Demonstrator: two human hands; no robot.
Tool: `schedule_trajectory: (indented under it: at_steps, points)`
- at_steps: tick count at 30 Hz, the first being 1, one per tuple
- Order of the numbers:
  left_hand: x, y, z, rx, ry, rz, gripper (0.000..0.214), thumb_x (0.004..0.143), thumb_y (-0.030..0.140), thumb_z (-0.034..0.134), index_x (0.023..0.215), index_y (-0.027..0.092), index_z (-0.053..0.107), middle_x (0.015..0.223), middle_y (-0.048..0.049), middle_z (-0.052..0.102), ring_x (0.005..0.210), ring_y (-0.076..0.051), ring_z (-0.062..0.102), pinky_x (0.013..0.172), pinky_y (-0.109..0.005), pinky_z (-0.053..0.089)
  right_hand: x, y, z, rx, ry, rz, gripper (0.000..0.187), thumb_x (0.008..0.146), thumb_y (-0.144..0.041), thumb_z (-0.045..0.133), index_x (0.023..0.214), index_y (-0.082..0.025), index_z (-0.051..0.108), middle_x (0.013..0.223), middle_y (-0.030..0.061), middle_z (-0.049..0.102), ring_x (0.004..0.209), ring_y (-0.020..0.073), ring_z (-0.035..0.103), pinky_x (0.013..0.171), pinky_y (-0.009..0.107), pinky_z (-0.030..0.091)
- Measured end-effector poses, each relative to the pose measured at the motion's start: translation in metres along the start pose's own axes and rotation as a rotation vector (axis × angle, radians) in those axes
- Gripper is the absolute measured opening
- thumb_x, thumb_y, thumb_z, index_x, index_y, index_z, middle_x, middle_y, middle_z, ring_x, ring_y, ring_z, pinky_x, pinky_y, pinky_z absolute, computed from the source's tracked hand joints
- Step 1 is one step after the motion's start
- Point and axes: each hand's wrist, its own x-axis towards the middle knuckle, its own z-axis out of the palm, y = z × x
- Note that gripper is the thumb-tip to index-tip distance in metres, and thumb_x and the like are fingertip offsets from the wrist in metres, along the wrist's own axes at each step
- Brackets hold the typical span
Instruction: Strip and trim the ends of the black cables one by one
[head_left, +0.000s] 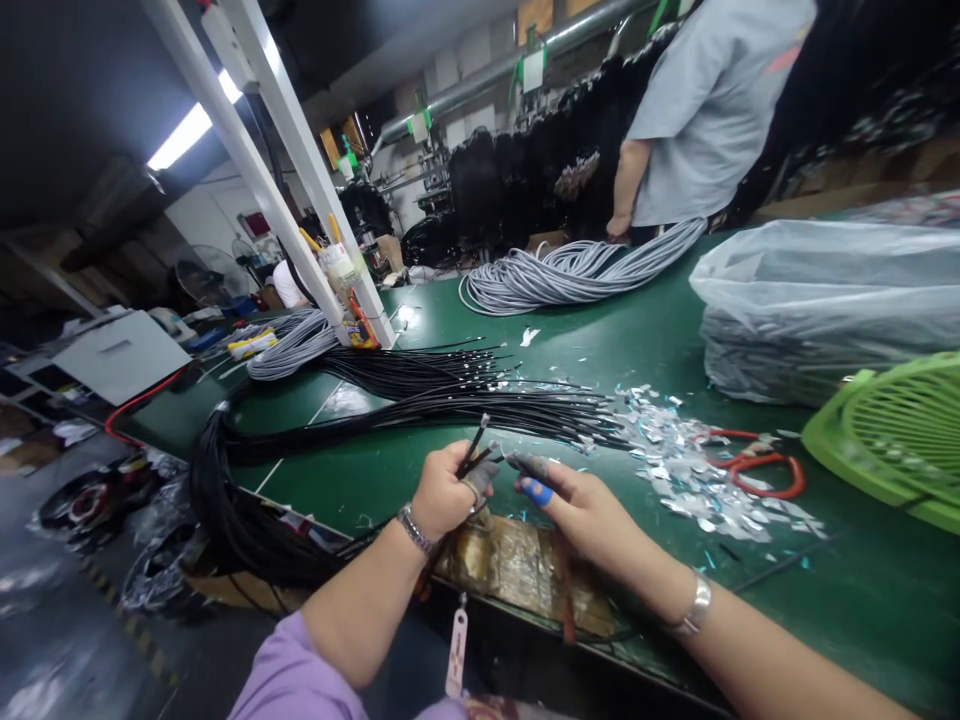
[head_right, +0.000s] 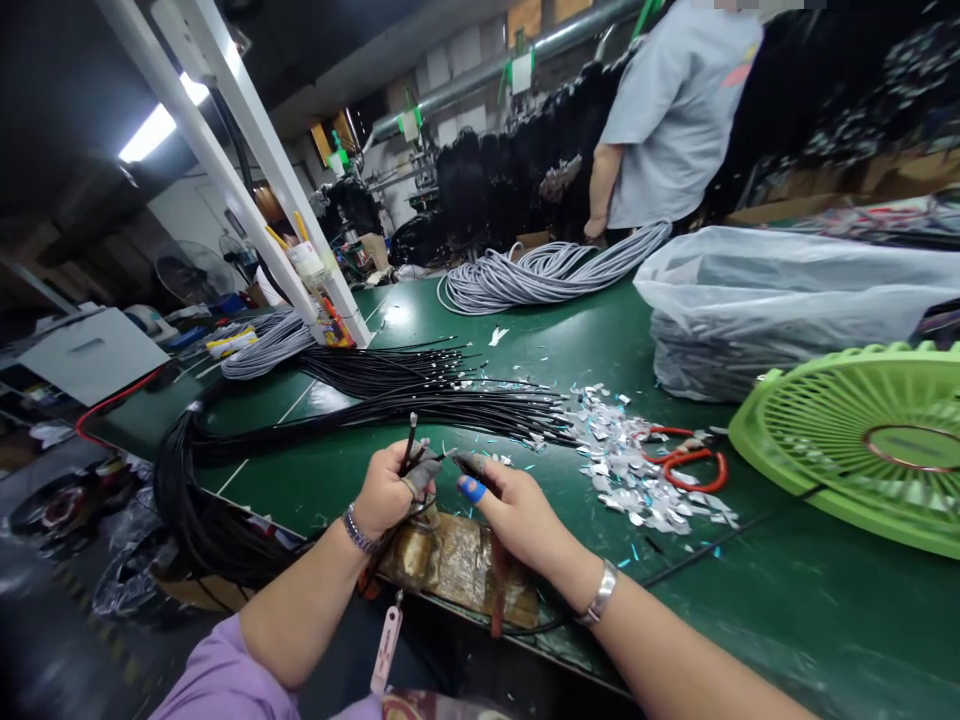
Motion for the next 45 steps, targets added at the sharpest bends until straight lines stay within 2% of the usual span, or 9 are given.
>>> schedule_trajectory:
  at_steps: [11, 22, 28, 32, 35, 38, 40, 45]
  points:
    - [-0.005, 0.005, 0.001, 0.125, 0.031, 0.102, 0.02, 0.078, 0.031, 0.061, 0.066, 0.016, 0.057, 0.054, 0.0006, 0.06, 0.049, -0.01, 0.053, 0.049, -0.02, 0.04, -0.001, -0.011, 0.002, 0.085, -0.007, 0.025, 0.034, 0.085, -0.038, 0.052, 0.108, -0.023, 0.072, 0.098, 0.004, 0.076, 0.092, 0.0256, 0.069, 0.083, 0.04, 0.055]
    - [-0.008, 0.003, -0.001, 0.241, 0.046, 0.173, 0.023, 0.08, 0.034, 0.059, 0.065, 0.017, 0.056, 0.056, 0.0006, 0.059, 0.051, -0.01, 0.051, 0.052, -0.021, 0.038, -0.001, -0.013, 0.002, 0.144, -0.037, 0.073, 0.038, 0.084, -0.044, 0.053, 0.107, -0.021, 0.072, 0.099, 0.0055, 0.076, 0.094, 0.0263, 0.068, 0.089, 0.041, 0.052]
    - [-0.008, 0.004, 0.0, 0.29, 0.061, 0.175, 0.021, 0.08, 0.032, 0.06, 0.065, 0.017, 0.056, 0.057, 0.001, 0.057, 0.053, -0.011, 0.049, 0.054, -0.022, 0.038, -0.001, -0.009, 0.002, 0.136, -0.022, 0.053, 0.034, 0.084, -0.042, 0.053, 0.104, -0.024, 0.074, 0.095, 0.0037, 0.076, 0.093, 0.0266, 0.068, 0.087, 0.042, 0.053]
    - [-0.008, 0.002, 0.001, 0.307, 0.135, 0.218, 0.016, 0.08, 0.034, 0.062, 0.077, 0.018, 0.062, 0.069, -0.0024, 0.063, 0.064, -0.014, 0.055, 0.063, -0.026, 0.044, -0.001, -0.006, 0.003, 0.107, 0.01, 0.045, 0.031, 0.084, -0.04, 0.053, 0.102, -0.026, 0.074, 0.09, 0.0013, 0.077, 0.083, 0.0257, 0.068, 0.079, 0.041, 0.056]
    - [-0.008, 0.001, 0.001, 0.336, 0.157, 0.233, 0.018, 0.079, 0.035, 0.063, 0.076, 0.018, 0.062, 0.071, -0.0034, 0.062, 0.066, -0.015, 0.054, 0.065, -0.027, 0.044, -0.001, -0.007, 0.003, 0.097, 0.021, 0.05, 0.03, 0.083, -0.039, 0.053, 0.1, -0.027, 0.075, 0.085, 0.0001, 0.076, 0.078, 0.0248, 0.068, 0.076, 0.041, 0.056]
    - [-0.006, 0.003, 0.0, 0.292, 0.079, 0.199, 0.022, 0.083, 0.037, 0.059, 0.073, 0.017, 0.061, 0.066, -0.0017, 0.059, 0.062, -0.013, 0.051, 0.061, -0.025, 0.04, 0.0, -0.01, 0.002, 0.112, 0.015, 0.047, 0.029, 0.082, -0.038, 0.053, 0.097, -0.027, 0.075, 0.083, 0.0001, 0.076, 0.082, 0.0259, 0.069, 0.08, 0.042, 0.056]
    - [-0.003, 0.006, 0.0, 0.183, 0.012, 0.148, 0.028, 0.083, 0.041, 0.058, 0.071, 0.016, 0.06, 0.063, -0.0001, 0.056, 0.059, -0.012, 0.047, 0.057, -0.023, 0.038, 0.001, -0.011, 0.002, 0.113, 0.007, 0.044, 0.029, 0.082, -0.038, 0.053, 0.096, -0.026, 0.075, 0.084, 0.0009, 0.076, 0.085, 0.0267, 0.069, 0.082, 0.043, 0.055]
    - [0.003, 0.009, 0.0, -0.206, -0.115, -0.113, 0.05, 0.065, 0.061, 0.07, 0.063, 0.015, 0.051, 0.052, 0.0052, 0.043, 0.047, -0.005, 0.035, 0.046, -0.021, 0.029, 0.001, -0.005, 0.004, 0.062, 0.004, 0.025, 0.03, 0.083, -0.038, 0.052, 0.097, -0.025, 0.075, 0.089, 0.0032, 0.077, 0.089, 0.0271, 0.069, 0.082, 0.042, 0.055]
